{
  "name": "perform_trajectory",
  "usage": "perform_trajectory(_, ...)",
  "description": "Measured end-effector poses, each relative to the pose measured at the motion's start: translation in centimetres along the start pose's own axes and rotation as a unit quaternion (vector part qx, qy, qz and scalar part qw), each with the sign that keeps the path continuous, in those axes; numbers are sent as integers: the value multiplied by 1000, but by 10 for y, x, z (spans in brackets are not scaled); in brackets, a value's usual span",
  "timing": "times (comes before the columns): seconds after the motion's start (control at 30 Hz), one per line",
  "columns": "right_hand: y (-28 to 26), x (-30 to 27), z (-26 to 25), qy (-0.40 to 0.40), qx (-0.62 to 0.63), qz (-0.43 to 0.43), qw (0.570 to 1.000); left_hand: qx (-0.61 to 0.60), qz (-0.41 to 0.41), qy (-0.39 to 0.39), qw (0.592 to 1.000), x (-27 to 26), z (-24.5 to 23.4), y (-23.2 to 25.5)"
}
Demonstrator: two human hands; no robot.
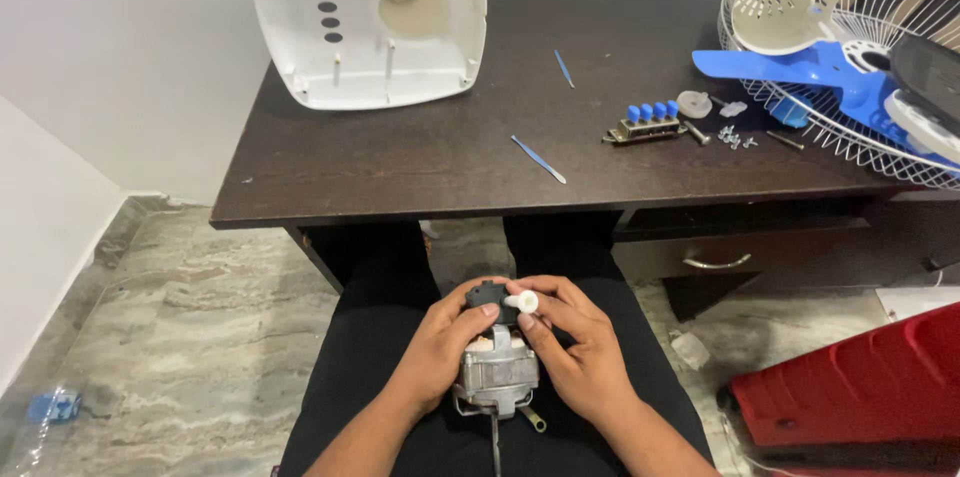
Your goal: The person works on a disassembled electric fan motor while seated, using a small blue tool to adjust internal components and wires. They then attach a white plastic part to the motor shaft.
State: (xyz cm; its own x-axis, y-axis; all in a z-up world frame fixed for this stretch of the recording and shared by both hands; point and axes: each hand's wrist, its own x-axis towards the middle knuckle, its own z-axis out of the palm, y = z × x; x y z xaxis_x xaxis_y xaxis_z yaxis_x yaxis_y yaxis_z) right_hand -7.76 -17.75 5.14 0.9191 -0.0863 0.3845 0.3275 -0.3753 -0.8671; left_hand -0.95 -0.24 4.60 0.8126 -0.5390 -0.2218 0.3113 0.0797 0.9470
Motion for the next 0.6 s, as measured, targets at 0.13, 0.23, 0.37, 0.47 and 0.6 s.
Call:
perform_trajectory(0.13,9,-1,1,13,69,50,996,1,12,-23,1000,2,-3,-4)
perform_trajectory(0.23,20,-1,0,6,158,90,983,17,6,-16,1000,4,-6,-4)
perform_trajectory(0.37,30,0,-6,-1,168,103,980,16,3,-10,1000,5,-6,-1)
perform_trajectory(0.47,31,1,-5,9,201,102,974,-18,-10,-50,999,5,-4,1)
perform_trajectory(0.6,22,0,-2,25,194,102,975,41,-31,-31,998,10,-2,-1)
